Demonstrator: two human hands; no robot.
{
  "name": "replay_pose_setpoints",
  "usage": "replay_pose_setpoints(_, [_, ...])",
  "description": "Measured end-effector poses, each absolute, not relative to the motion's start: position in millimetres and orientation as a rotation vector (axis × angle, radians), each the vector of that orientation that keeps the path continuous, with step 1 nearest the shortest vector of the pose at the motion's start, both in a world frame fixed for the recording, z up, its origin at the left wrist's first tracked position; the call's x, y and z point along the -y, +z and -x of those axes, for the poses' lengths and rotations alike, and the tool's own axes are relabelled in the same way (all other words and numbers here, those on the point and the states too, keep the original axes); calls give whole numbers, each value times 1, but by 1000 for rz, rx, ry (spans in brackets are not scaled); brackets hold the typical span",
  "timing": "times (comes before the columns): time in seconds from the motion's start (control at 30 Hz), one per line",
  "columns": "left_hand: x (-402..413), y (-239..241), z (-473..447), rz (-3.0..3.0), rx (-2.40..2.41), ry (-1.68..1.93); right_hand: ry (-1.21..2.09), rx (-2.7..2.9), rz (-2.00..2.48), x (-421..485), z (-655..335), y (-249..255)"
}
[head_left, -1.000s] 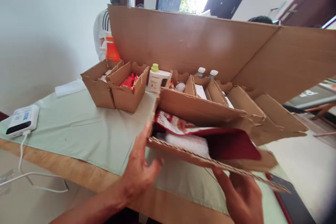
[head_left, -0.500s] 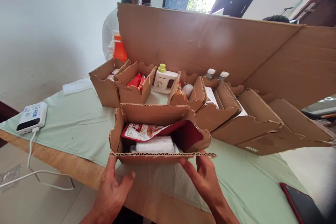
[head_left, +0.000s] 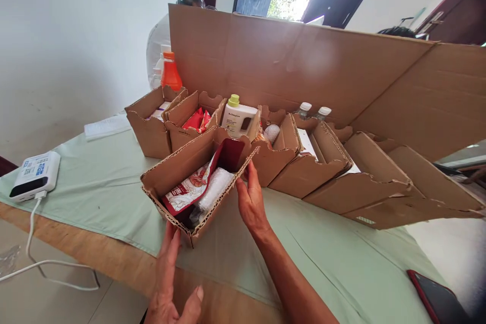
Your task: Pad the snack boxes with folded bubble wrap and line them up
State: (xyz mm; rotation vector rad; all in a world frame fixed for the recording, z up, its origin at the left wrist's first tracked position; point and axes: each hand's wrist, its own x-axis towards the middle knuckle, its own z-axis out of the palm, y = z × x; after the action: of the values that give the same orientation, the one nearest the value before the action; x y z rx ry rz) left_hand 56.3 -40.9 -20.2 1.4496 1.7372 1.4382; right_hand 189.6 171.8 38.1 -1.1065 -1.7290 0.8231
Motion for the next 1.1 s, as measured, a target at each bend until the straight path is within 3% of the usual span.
replay_pose_setpoints(0.5, [14, -10, -71, -1441, -1527, 1453, 646, 1559, 968, -192, -185, 1])
replay_pose_setpoints(0.73, [-69, -1, -78, -1452, -1399, 1353, 723, 1449, 1164, -197, -198, -38])
replay_pose_setpoints(0.93, [-142, 0, -84, -1446, -1357, 1314, 772, 1421, 1210, -203, -201, -41])
replay_pose_setpoints(1.1, [-157, -10, -78, -1563, -1367, 1242, 782, 1443, 1191, -204, -201, -40])
